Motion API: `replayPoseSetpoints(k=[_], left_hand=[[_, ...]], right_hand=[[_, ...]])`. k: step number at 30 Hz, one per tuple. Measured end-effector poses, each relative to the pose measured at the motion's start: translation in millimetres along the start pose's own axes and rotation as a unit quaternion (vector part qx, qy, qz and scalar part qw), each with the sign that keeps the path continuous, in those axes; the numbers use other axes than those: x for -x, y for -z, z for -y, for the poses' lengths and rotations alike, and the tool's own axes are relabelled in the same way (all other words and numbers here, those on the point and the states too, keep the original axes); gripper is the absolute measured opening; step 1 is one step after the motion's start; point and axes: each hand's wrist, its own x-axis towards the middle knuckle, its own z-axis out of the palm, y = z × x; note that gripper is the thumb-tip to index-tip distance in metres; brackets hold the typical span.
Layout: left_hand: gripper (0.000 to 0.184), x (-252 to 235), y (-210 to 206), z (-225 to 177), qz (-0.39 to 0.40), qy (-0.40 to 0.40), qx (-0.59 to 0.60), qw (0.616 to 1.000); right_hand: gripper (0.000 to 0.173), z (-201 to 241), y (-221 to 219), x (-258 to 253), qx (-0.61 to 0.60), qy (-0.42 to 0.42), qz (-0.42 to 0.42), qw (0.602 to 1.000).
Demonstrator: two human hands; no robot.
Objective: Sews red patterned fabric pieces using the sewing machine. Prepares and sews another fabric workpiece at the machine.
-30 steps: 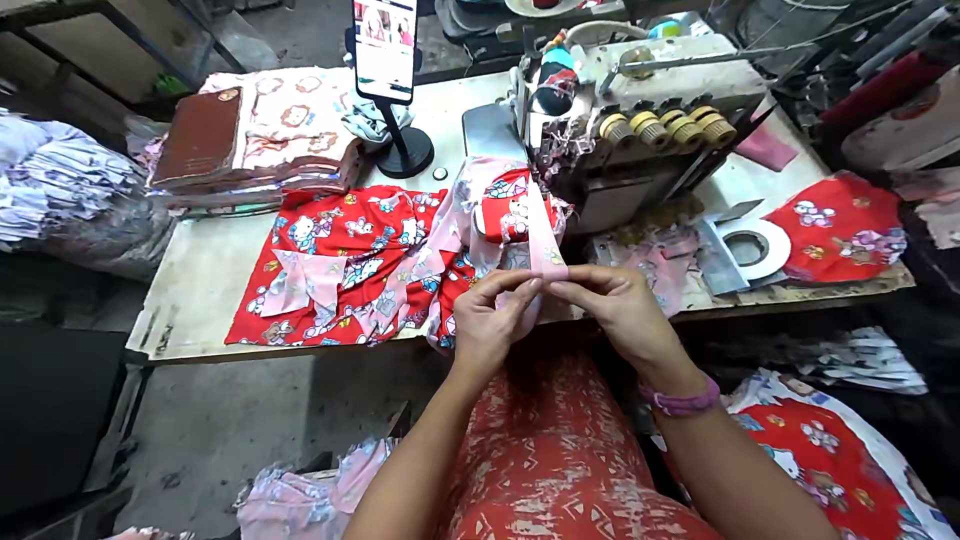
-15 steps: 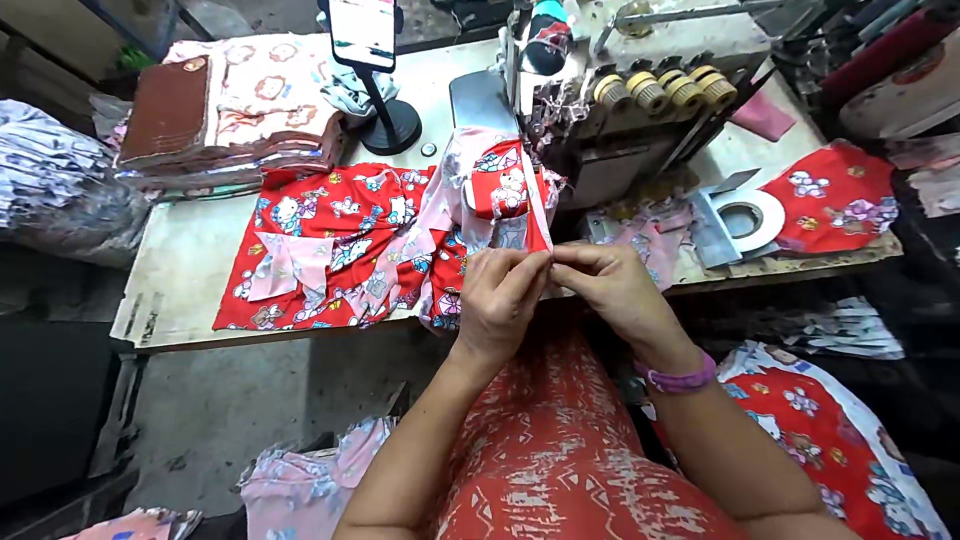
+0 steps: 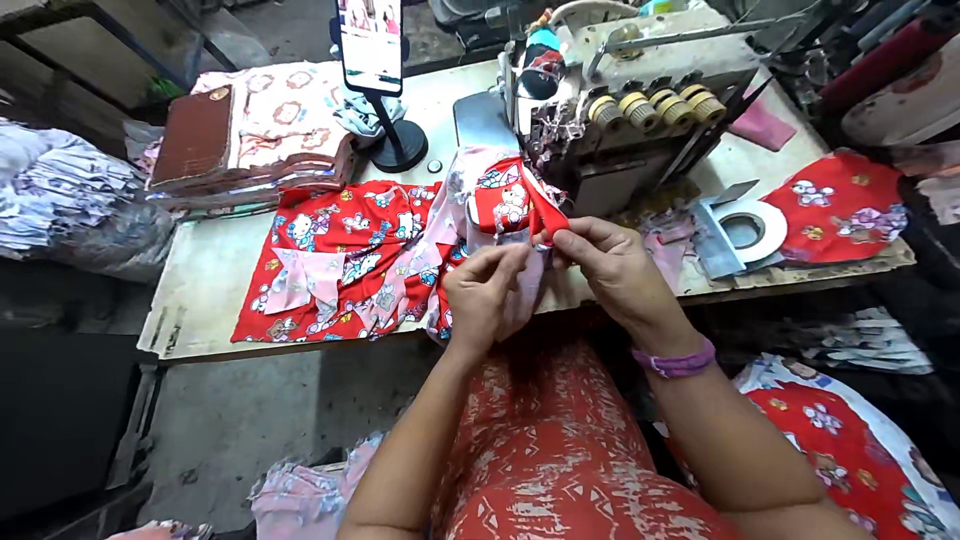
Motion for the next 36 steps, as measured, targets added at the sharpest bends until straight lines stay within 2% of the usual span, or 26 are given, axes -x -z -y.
replayPoseSetpoints(k=[3, 5, 8, 10, 12, 16, 18, 20, 22, 24, 25, 28, 30, 32, 34, 36], left_hand=[[0.024, -24.9, 0.6, -17.4, 0.076, 0.072, -0.018, 0.994], [0.024, -46.0, -1.9, -32.1, 0.113, 0.088, 0.005, 0.99], [0.021, -81.9, 2.4, -47.8, 0.073, 0.013, 0.082, 0.994], [0.023, -98.6, 7.0, -54.1, 0.026, -0.034, 0.105, 0.994], [0.023, -105.2, 7.7, -58.0, -0.019, -0.005, 0.157, 0.987], [0.019, -106.9, 4.2, -49.0, -0.058, 0.068, 0.214, 0.973], [0.019, -105.1, 2.2, -44.4, -0.064, 0.061, 0.202, 0.975], [0.02, -100.7, 4.1, -41.9, -0.065, 0.029, 0.167, 0.983], [0.019, -98.7, 7.2, -40.4, -0.063, -0.01, 0.144, 0.988], [0.019, -96.9, 7.6, -38.5, -0.057, -0.014, 0.15, 0.987], [0.02, -96.2, 6.6, -37.8, -0.058, -0.003, 0.161, 0.985], [0.021, -96.2, 4.1, -37.4, -0.049, 0.019, 0.191, 0.98], [0.021, -95.5, 4.3, -37.8, -0.039, 0.022, 0.192, 0.98], [0.021, -96.2, 3.9, -38.1, -0.037, 0.025, 0.201, 0.979], [0.021, -98.5, 2.4, -39.3, -0.056, 0.033, 0.212, 0.975], [0.02, -97.6, 4.5, -37.9, -0.057, 0.035, 0.205, 0.976]], right_hand=[[0.014, 14.1, -0.6, -8.3, 0.087, 0.021, 0.051, 0.995], [0.016, 24.9, -0.9, -13.4, 0.163, 0.05, 0.044, 0.984], [0.025, 36.7, 11.4, -26.0, 0.316, 0.171, -0.039, 0.932], [0.027, 37.2, 20.9, -35.1, 0.381, 0.222, -0.087, 0.893], [0.027, 31.0, 23.8, -40.3, 0.41, 0.223, -0.079, 0.881], [0.045, -0.8, 14.2, -55.5, 0.447, 0.245, -0.061, 0.858], [0.03, -15.0, 16.0, -63.8, 0.445, 0.268, -0.066, 0.852], [0.018, -17.2, 29.2, -63.7, 0.428, 0.231, -0.074, 0.871], [0.017, -6.7, 48.5, -54.6, 0.436, 0.097, -0.049, 0.894], [0.021, 3.8, 61.4, -46.1, 0.48, -0.037, 0.006, 0.876], [0.023, 6.7, 61.9, -42.6, 0.489, -0.069, 0.011, 0.869], [0.026, 9.5, 48.0, -37.9, 0.413, -0.013, -0.071, 0.908], [0.03, 8.1, 32.5, -41.5, 0.321, 0.015, -0.086, 0.943], [0.023, -1.9, 26.9, -46.2, 0.258, 0.028, -0.093, 0.961], [0.019, -6.7, 38.4, -46.7, 0.284, 0.025, -0.131, 0.949], [0.022, -5.2, 54.2, -41.4, 0.428, -0.003, -0.154, 0.891]])
